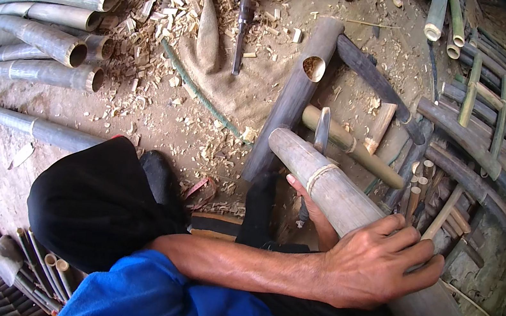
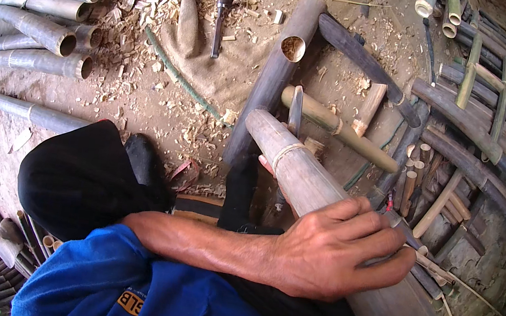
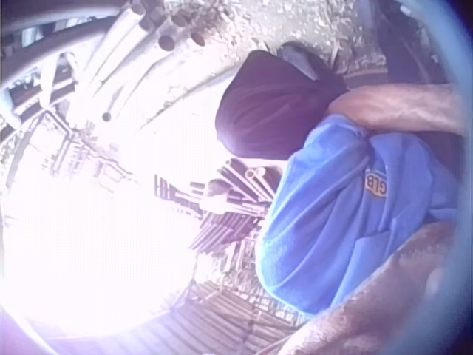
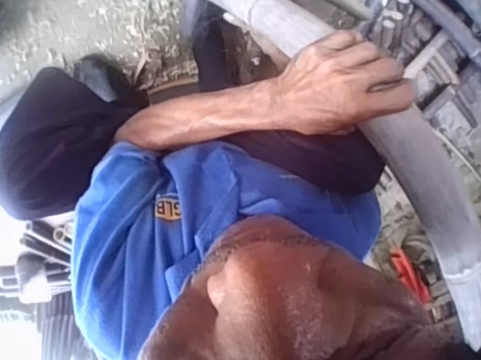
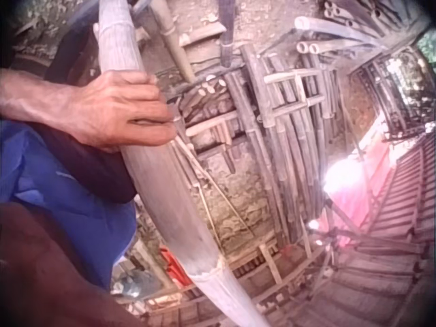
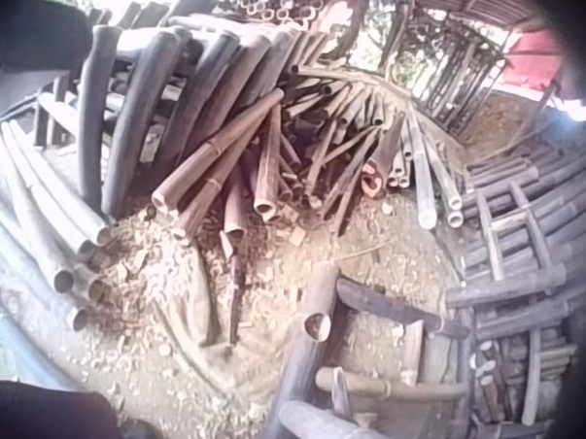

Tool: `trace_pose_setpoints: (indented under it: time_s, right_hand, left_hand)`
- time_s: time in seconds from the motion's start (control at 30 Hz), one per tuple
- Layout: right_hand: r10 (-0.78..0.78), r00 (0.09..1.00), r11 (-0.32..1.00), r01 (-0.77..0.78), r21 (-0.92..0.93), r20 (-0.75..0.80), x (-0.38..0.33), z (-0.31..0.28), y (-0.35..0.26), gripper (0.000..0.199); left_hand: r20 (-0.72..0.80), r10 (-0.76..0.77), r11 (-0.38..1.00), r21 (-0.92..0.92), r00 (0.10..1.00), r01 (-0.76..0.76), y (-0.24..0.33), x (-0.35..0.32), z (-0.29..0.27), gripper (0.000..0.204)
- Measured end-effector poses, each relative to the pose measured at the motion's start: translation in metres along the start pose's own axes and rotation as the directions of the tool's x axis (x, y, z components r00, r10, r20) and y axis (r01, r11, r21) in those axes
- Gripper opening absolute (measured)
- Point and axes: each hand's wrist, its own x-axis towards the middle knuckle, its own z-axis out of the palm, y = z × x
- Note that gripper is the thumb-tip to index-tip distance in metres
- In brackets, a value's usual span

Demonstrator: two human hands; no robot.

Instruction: The person shaves bamboo poles with a knife and fits the shaped pieces together to assemble a small frame structure.

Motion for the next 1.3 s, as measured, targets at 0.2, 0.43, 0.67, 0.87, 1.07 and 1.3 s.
trace_pose_setpoints:
  time_s: [0.2,0.43,0.67,0.87,1.07,1.3]
  right_hand:
    - [-0.003,1.000,1.000,0.003,0.003,0.025,0.000,-0.007,-0.003,0.047]
    - [0.028,0.999,0.999,-0.027,-0.018,0.025,-0.014,-0.025,0.002,0.046]
    - [0.024,1.000,0.999,-0.024,-0.033,0.003,-0.024,-0.045,0.006,0.045]
    - [0.004,0.998,0.999,-0.007,-0.050,-0.064,-0.029,-0.073,0.014,0.044]
    - [-0.095,0.979,0.995,0.089,-0.041,-0.178,-0.029,-0.104,0.009,0.043]
    - [-0.172,0.974,0.905,0.214,0.369,-0.145,-0.020,-0.059,-0.068,0.055]
  left_hand:
    - [0.026,-0.015,0.999,-0.029,1.000,0.015,-0.005,0.004,-0.003,0.048]
    - [0.102,-0.023,0.995,-0.092,0.995,0.032,-0.012,0.015,-0.014,0.064]
    - [-0.001,-0.008,0.998,-0.057,1.000,0.008,-0.012,0.013,-0.015,0.059]
    - [0.035,-0.011,1.000,0.007,0.999,0.011,-0.011,0.013,-0.028,0.060]
    - [-0.122,0.024,0.999,-0.023,0.992,-0.027,-0.012,0.020,-0.044,0.062]
    - [-0.216,-0.161,0.982,-0.136,0.963,0.133,0.008,0.052,-0.112,0.056]
